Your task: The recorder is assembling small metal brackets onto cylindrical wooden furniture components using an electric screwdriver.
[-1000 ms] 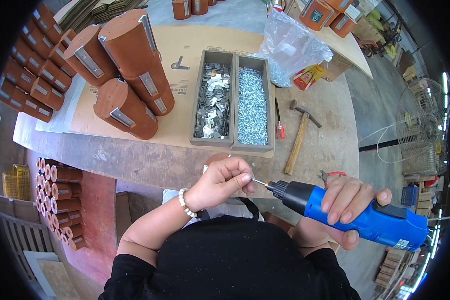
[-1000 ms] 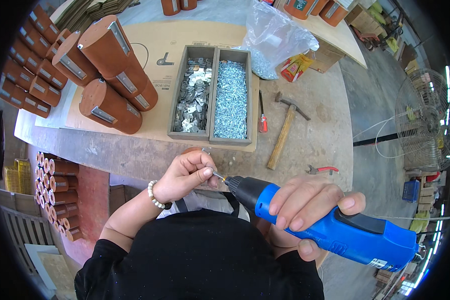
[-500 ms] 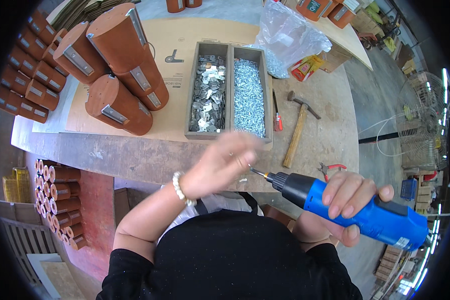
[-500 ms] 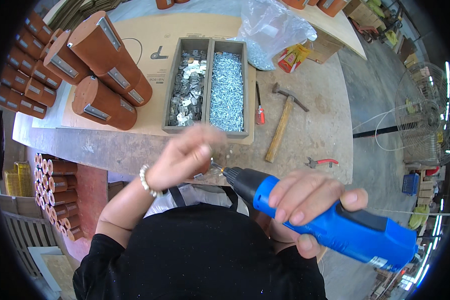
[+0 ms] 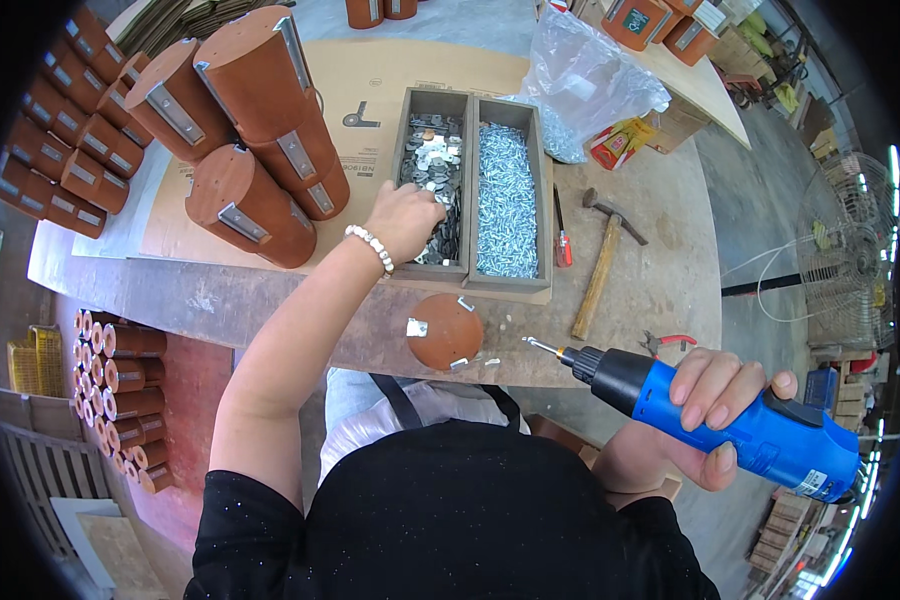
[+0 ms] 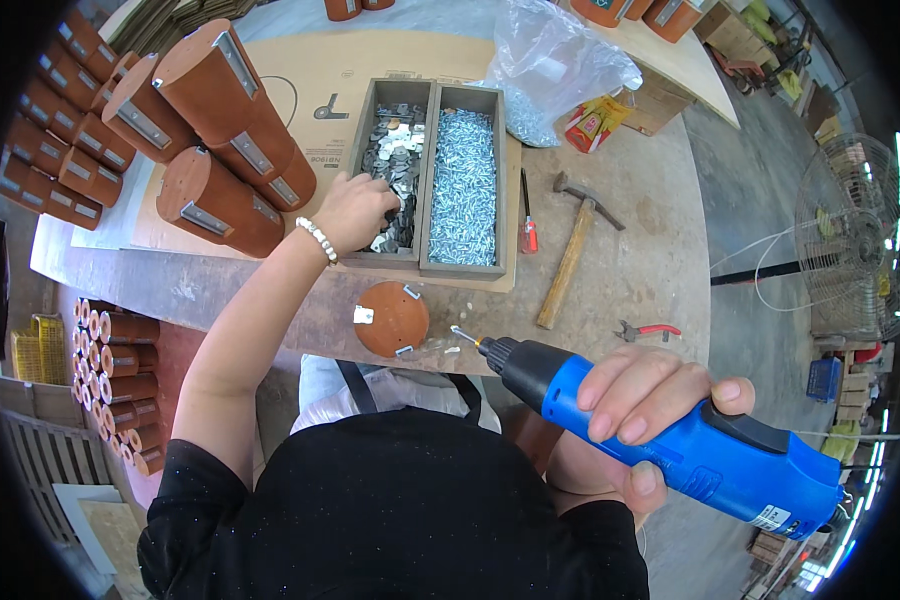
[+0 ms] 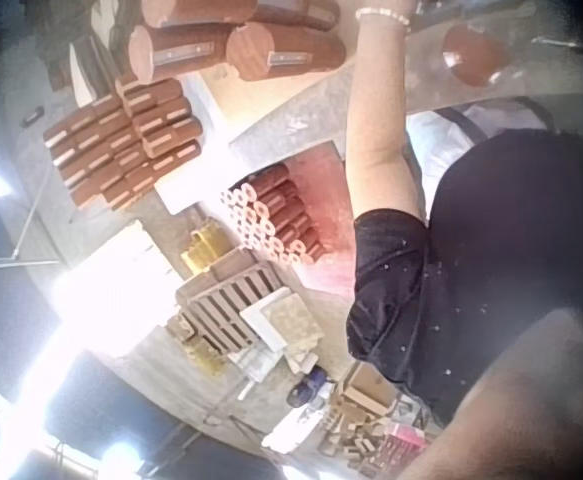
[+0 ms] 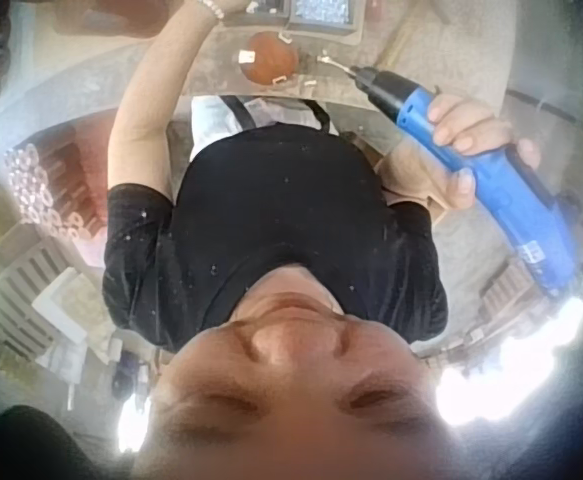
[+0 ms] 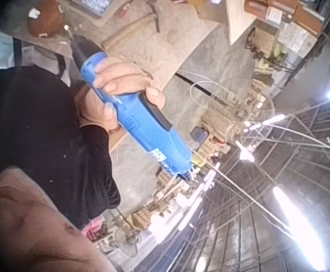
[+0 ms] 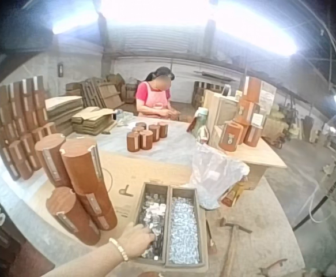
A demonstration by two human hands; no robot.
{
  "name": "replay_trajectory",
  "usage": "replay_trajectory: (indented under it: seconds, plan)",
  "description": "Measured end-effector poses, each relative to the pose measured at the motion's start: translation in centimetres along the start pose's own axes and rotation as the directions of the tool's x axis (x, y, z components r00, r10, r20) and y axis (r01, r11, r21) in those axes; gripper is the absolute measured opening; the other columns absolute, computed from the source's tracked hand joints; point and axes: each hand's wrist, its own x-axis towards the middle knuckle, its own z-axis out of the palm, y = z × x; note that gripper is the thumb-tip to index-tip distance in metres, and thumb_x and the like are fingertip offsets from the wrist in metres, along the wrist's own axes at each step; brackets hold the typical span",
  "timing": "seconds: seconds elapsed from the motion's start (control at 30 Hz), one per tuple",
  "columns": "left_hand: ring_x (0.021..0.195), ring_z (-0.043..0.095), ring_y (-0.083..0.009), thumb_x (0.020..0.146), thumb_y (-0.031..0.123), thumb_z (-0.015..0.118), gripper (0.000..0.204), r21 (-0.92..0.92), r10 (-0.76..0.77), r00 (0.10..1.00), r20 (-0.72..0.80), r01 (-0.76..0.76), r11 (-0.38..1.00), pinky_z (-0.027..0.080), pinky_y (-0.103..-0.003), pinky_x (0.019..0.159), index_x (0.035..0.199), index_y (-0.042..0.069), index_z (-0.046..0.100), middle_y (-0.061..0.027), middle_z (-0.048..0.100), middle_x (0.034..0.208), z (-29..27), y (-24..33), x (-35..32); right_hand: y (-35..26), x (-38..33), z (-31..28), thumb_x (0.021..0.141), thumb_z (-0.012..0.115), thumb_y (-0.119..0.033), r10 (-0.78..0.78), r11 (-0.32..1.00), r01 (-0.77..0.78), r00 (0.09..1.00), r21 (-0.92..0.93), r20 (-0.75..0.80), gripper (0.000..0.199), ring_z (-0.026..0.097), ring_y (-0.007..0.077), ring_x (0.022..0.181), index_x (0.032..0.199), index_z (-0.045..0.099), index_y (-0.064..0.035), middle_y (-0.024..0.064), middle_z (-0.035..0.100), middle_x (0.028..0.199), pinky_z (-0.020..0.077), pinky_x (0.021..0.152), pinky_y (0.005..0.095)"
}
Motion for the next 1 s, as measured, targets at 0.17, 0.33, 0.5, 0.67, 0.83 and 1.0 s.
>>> replay_trajectory:
  seconds: [0.17, 0.33, 0.5, 0.67, 0.83, 1.0]
  plan:
    - [0.085, 0.059, -0.0193, 0.071, 0.012, 0.064, 0.009, 0.042, 0.07, 0.993, -0.092, -0.066, 0.997, 0.038, -0.036, 0.073, 0.079, 0.015, 0.065, -0.0016, 0.063, 0.083, 0.5, -0.7, 0.1, 0.0, 0.1, -0.3, 0.072, 0.064, -0.013, 0.009, 1.0, -0.01, 0.999, 0.003, 0.037, 0.06, 0.051, 0.0123, 0.059, 0.123, 0.036, -0.0006, 0.0028, 0.05, 0.074, 0.0438, 0.057, 0.0269]
    - [0.088, 0.057, -0.018, 0.069, 0.019, 0.07, 0.016, 0.071, 0.065, 0.998, -0.011, -0.064, 0.995, 0.036, -0.036, 0.074, 0.083, 0.017, 0.063, 0.0011, 0.059, 0.084, 0.6, -0.8, 0.3, 0.1, -0.2, -0.4, 0.074, 0.065, -0.011, -0.017, 1.0, 0.018, 0.999, 0.013, -0.05, 0.063, 0.055, 0.0164, 0.058, 0.128, 0.033, -0.0026, 0.0051, 0.052, 0.073, 0.0505, 0.056, 0.0309]
    - [0.086, 0.057, -0.0178, 0.069, 0.019, 0.07, 0.014, 0.1, 0.072, 0.997, -0.014, -0.07, 0.993, 0.035, -0.037, 0.074, 0.08, 0.016, 0.063, 0.0011, 0.06, 0.082, 0.3, -0.6, 0.5, -0.1, -0.4, -0.3, 0.073, 0.065, -0.011, -0.011, 1.0, 0.012, 0.998, 0.016, -0.064, 0.063, 0.055, 0.0165, 0.058, 0.127, 0.034, -0.0027, 0.0049, 0.052, 0.073, 0.0499, 0.056, 0.031]
    - [0.085, 0.058, -0.0187, 0.069, 0.016, 0.07, 0.012, 0.077, 0.021, 0.993, 0.115, -0.03, 0.997, 0.036, -0.036, 0.074, 0.079, 0.016, 0.062, 0.0009, 0.062, 0.08, -0.4, -0.2, 0.7, -0.4, -0.5, -0.5, 0.073, 0.064, -0.011, -0.007, 1.0, 0.007, 0.998, 0.006, -0.063, 0.063, 0.055, 0.0166, 0.058, 0.127, 0.034, -0.003, 0.005, 0.052, 0.073, 0.0493, 0.056, 0.0313]
    - [0.086, 0.058, -0.019, 0.067, 0.016, 0.07, 0.013, 0.073, 0.047, 0.99, 0.134, -0.057, 0.996, 0.036, -0.036, 0.074, 0.078, 0.016, 0.062, 0.0009, 0.061, 0.08, -0.2, -0.7, 0.6, -0.3, -0.5, -0.5, 0.074, 0.063, -0.011, -0.005, 1.0, 0.006, 0.998, 0.008, -0.068, 0.063, 0.055, 0.017, 0.059, 0.128, 0.033, -0.0029, 0.0055, 0.052, 0.074, 0.049, 0.056, 0.0316]
    - [0.088, 0.057, -0.0199, 0.067, 0.013, 0.069, 0.012, -0.04, 0.069, 0.982, 0.174, -0.063, 0.997, 0.035, -0.037, 0.077, 0.077, 0.014, 0.062, -0.0013, 0.059, 0.079, -1.1, -1.3, 0.7, -0.5, -0.5, -0.9, 0.075, 0.063, -0.011, -0.006, 1.0, 0.006, 0.999, 0.009, -0.042, 0.063, 0.055, 0.0174, 0.06, 0.129, 0.032, -0.0029, 0.0058, 0.052, 0.075, 0.0487, 0.057, 0.0319]
